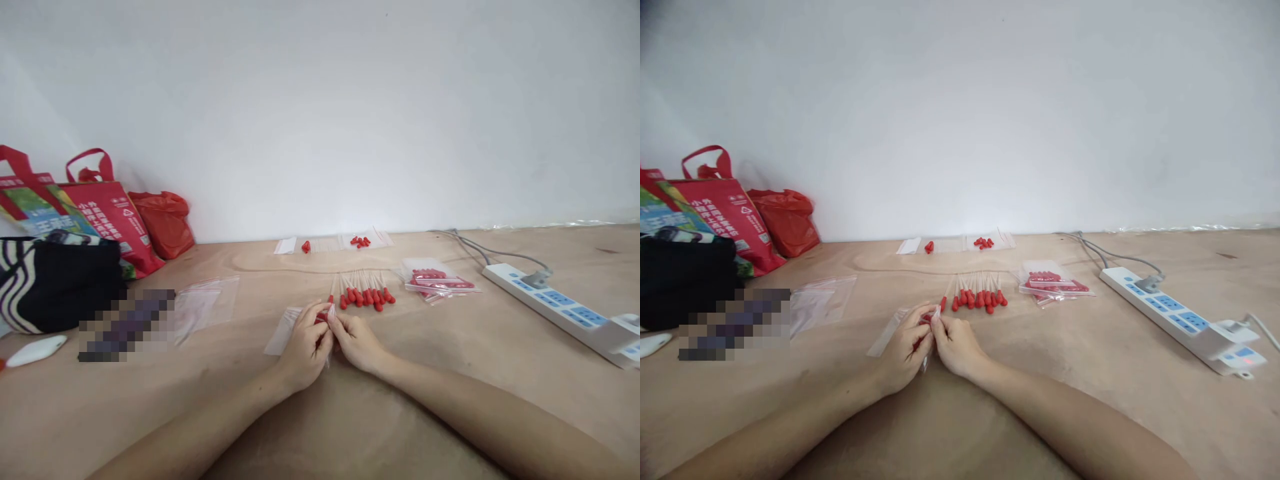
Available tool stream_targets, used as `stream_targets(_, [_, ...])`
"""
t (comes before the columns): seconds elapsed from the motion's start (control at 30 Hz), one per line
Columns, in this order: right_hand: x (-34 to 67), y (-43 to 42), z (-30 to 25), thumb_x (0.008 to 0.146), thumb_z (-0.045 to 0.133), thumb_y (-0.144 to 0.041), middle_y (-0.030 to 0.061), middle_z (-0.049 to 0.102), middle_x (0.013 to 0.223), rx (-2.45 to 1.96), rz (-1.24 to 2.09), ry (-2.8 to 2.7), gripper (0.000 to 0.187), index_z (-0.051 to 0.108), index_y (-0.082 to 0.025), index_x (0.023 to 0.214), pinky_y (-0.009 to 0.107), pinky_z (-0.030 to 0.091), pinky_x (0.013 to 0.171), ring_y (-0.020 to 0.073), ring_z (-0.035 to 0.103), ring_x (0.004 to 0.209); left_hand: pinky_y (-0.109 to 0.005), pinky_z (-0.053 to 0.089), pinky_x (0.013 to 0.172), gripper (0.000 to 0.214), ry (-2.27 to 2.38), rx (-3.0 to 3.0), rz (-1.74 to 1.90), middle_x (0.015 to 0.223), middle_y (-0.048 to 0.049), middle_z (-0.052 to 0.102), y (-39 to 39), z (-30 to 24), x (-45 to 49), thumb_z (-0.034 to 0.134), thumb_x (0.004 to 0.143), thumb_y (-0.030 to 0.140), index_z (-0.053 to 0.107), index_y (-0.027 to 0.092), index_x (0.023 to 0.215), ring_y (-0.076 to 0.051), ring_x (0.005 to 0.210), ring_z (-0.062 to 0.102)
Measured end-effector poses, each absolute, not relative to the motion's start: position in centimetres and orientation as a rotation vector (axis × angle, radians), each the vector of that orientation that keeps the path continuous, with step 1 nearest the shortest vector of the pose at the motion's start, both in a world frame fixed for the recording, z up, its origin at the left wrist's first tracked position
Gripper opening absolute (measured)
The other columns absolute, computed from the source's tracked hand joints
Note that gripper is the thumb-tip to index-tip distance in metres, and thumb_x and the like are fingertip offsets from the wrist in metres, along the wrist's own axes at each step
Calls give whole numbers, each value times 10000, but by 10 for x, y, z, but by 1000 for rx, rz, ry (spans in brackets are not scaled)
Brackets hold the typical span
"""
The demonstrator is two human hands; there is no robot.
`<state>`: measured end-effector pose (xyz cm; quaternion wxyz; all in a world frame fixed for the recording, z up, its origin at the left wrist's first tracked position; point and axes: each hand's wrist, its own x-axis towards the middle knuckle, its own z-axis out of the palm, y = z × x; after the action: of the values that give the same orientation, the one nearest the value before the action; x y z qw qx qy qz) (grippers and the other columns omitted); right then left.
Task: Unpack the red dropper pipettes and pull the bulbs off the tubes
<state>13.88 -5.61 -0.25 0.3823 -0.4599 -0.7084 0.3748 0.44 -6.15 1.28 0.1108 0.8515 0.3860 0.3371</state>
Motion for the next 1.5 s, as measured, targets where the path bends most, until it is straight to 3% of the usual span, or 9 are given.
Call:
stream_targets(0.4, [140, -60, -8, 874, 293, -354, -1, 526, 571, -1177, 699, -1990, 357, 461, -185, 608, 204, 292, 503, 96, 430, 505, -411, 407, 878, 243, 1199, 2436, 1171, 1045, -89, 553, -66, 1, 3, 352, 782, 136, 502, 168, 594, -210, 1028, 470])
stream_targets(0.67, [153, -59, -3, 821, 359, -272, -55, 327, 435, -1200, 740, -2022, 337, 345, -184, 496, 213, 202, 451, 68, 304, 425, -398, 389, 900, 306, 1300, 2331, 1055, 1083, -77, 573, -56, 12, -20, 349, 804, 203, 450, 174, 516, -204, 1051, 482])
stream_targets(0.83, [160, -57, -1, 751, 440, -227, -61, 326, 442, -1234, 790, -1971, 302, 323, -184, 475, 195, 222, 434, 61, 317, 425, -397, 361, 940, 147, 1070, 2380, 806, 1162, -82, 538, -54, 20, -34, 443, 808, 300, 512, 186, 870, -212, 1150, 429])
stream_targets(0.93, [166, -56, -4, 695, 517, -200, -70, 407, 504, -1236, 768, -1877, 104, 432, -185, 635, 181, 289, 449, 68, 381, 457, -433, 309, 984, 415, 947, 2490, 561, 1196, -93, 512, -51, 23, -48, 540, 757, 328, 426, 205, 1136, -227, 1150, 432])
stream_targets(1.0, [170, -55, -7, 669, 544, -172, -71, 434, 531, -1218, 706, -1890, 86, 482, -183, 728, 181, 311, 463, 72, 404, 473, -450, 280, 1000, 484, 920, 2553, 516, 1185, -104, 515, -50, 24, -56, 564, 739, 309, 404, 207, 1184, -236, 1124, 452])
stream_targets(1.1, [172, -54, -9, 681, 546, -168, -42, 471, 562, -1190, 576, -2024, 23, 555, -183, 667, 189, 319, 490, 81, 440, 519, -412, 362, 936, 422, 956, 2565, 556, 1140, -104, 531, -50, 23, -60, 532, 757, 273, 432, 206, 1161, -225, 1055, 492])
stream_targets(1.33, [173, -58, 1, 623, 587, -158, -46, 496, 583, -1139, 474, -2255, 110, 608, -205, 721, 196, 309, 512, 88, 450, 552, -339, 432, 822, 362, 985, 2548, 561, 1037, -76, 555, -51, 21, -57, 531, 765, 350, 467, 198, 1087, -204, 951, 523])
stream_targets(1.4, [173, -58, 4, 587, 648, -223, -48, 484, 573, -1159, 489, -2303, 104, 588, -187, 663, 201, 296, 505, 88, 435, 544, -338, 431, 818, 352, 989, 2548, 558, 1027, -74, 556, -51, 21, -57, 527, 771, 360, 470, 199, 1079, -203, 941, 523])
stream_targets(1.5, [173, -56, 5, 553, 708, -368, -51, 471, 573, -1125, 613, -2310, 281, 615, -187, 747, 203, 307, 502, 89, 430, 537, -340, 425, 821, 336, 984, 2566, 564, 1023, -73, 554, -51, 21, -57, 522, 781, 360, 471, 199, 1071, -202, 945, 515])
